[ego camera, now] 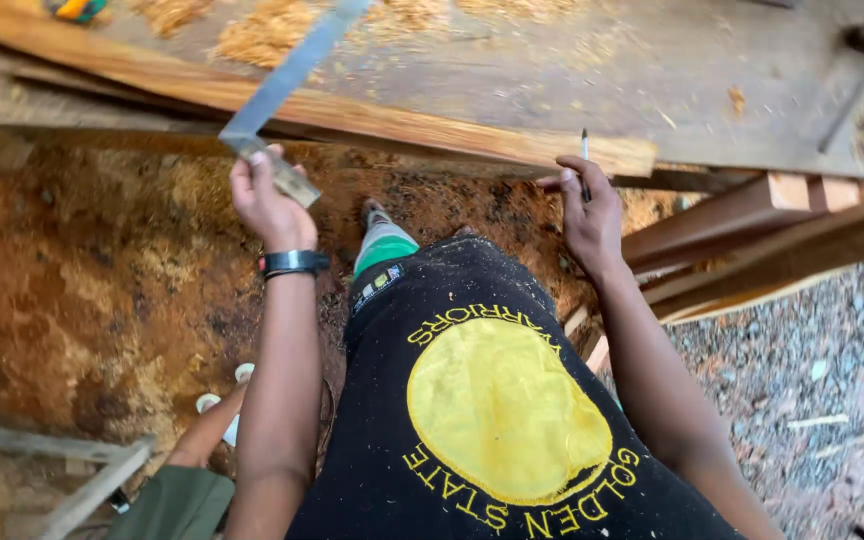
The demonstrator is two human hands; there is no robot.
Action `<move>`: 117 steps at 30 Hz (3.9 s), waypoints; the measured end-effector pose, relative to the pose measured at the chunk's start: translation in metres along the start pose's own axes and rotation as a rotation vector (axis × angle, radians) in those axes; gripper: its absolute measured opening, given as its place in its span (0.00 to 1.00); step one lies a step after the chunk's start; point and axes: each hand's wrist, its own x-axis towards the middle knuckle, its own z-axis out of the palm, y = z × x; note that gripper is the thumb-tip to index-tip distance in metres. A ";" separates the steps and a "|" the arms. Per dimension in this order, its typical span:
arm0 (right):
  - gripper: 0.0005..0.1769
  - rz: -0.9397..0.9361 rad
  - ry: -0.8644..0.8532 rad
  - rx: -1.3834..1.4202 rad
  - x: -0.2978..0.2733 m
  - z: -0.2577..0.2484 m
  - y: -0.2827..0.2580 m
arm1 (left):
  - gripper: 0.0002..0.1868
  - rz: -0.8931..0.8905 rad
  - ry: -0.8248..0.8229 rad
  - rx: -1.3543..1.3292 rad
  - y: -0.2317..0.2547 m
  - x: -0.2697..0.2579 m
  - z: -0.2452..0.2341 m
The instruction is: Measuring and marking wooden planks using a tape measure, square ruler, and pencil
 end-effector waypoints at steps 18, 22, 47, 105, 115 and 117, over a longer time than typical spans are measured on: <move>0.17 0.021 0.333 0.102 0.016 0.177 -0.118 | 0.23 1.118 -1.107 1.086 0.096 0.163 -0.033; 0.26 0.153 0.418 0.145 -0.021 0.204 -0.122 | 0.22 1.250 -1.334 1.160 0.072 0.208 -0.058; 0.35 0.268 0.325 0.093 -0.029 0.249 -0.162 | 0.30 1.219 -1.686 1.085 -0.008 0.221 0.020; 0.24 0.076 -0.018 -0.070 0.048 0.287 -0.145 | 0.24 1.200 -1.679 1.009 0.004 0.215 0.024; 0.09 0.236 0.113 0.075 0.054 0.248 -0.128 | 0.21 1.165 -1.230 1.057 -0.003 0.171 -0.002; 0.12 0.234 0.151 0.175 0.071 0.236 -0.124 | 0.20 0.933 -1.001 1.011 -0.014 0.154 -0.029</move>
